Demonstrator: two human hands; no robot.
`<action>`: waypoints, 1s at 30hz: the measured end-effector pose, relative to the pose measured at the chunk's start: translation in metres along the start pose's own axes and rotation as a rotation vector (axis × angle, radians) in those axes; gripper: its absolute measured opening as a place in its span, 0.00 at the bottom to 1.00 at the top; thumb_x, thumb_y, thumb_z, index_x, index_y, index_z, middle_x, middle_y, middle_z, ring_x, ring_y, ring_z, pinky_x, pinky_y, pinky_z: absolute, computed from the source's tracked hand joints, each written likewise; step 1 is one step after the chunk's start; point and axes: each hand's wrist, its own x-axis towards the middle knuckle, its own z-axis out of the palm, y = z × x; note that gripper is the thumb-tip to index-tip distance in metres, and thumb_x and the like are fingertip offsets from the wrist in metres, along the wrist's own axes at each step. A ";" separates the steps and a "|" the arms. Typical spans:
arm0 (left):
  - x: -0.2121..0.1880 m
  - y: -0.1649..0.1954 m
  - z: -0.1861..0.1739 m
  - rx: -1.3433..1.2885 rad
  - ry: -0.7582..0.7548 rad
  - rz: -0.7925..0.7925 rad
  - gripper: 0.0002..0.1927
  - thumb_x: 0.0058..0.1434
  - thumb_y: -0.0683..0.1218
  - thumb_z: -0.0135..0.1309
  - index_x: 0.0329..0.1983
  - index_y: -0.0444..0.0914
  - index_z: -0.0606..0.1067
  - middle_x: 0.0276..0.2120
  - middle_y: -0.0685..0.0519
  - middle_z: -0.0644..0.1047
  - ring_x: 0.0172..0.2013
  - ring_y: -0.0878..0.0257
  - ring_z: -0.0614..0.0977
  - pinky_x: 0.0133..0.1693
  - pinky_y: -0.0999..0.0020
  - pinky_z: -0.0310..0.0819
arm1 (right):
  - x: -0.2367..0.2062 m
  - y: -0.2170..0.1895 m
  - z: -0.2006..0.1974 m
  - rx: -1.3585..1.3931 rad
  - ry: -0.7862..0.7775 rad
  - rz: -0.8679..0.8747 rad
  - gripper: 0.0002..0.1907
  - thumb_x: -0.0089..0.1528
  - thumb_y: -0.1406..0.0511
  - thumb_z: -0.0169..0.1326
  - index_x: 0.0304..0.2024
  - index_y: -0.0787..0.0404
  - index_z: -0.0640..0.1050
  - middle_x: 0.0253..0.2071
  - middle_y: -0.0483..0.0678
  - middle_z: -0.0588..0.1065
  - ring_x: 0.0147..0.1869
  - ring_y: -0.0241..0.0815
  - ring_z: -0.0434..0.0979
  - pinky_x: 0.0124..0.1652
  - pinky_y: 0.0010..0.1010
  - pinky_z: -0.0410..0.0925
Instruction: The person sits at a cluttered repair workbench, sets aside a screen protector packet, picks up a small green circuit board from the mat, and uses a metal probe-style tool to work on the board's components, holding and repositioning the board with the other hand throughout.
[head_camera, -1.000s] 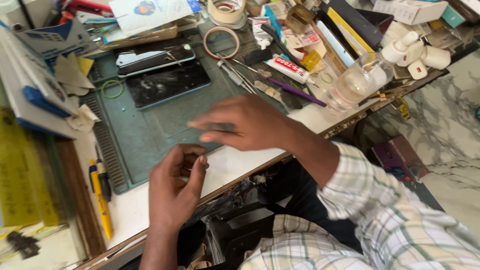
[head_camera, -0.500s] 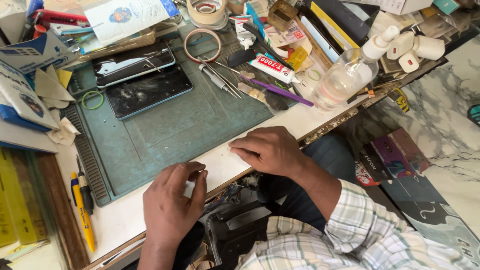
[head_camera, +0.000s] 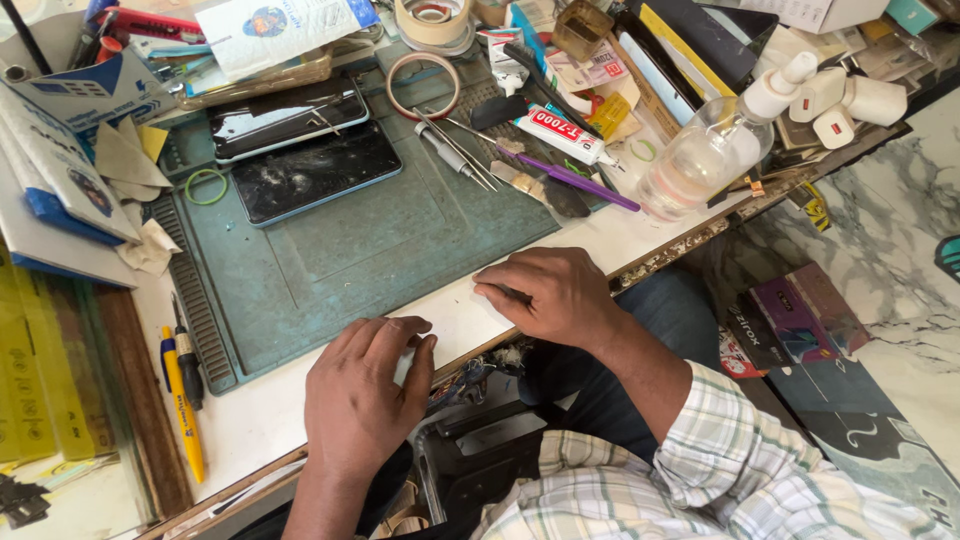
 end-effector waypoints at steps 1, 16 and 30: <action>0.001 -0.001 0.000 -0.001 0.006 0.009 0.06 0.57 0.43 0.63 0.36 0.40 0.78 0.32 0.54 0.81 0.34 0.56 0.83 0.35 0.60 0.76 | 0.001 0.001 0.000 -0.008 -0.011 0.011 0.07 0.61 0.62 0.66 0.37 0.58 0.84 0.26 0.46 0.79 0.27 0.45 0.79 0.28 0.37 0.70; 0.005 0.000 -0.002 -0.006 0.046 0.112 0.05 0.57 0.44 0.63 0.32 0.40 0.78 0.30 0.52 0.80 0.34 0.52 0.81 0.36 0.57 0.75 | 0.006 -0.004 -0.004 -0.017 0.020 0.014 0.06 0.60 0.63 0.66 0.32 0.58 0.82 0.27 0.46 0.79 0.29 0.47 0.79 0.29 0.38 0.70; -0.006 -0.013 -0.006 -0.077 0.044 0.172 0.06 0.59 0.44 0.61 0.35 0.38 0.77 0.31 0.49 0.79 0.37 0.48 0.80 0.40 0.53 0.75 | 0.003 -0.010 0.008 -0.010 0.019 0.075 0.05 0.59 0.64 0.66 0.35 0.58 0.84 0.30 0.47 0.80 0.26 0.44 0.78 0.29 0.35 0.70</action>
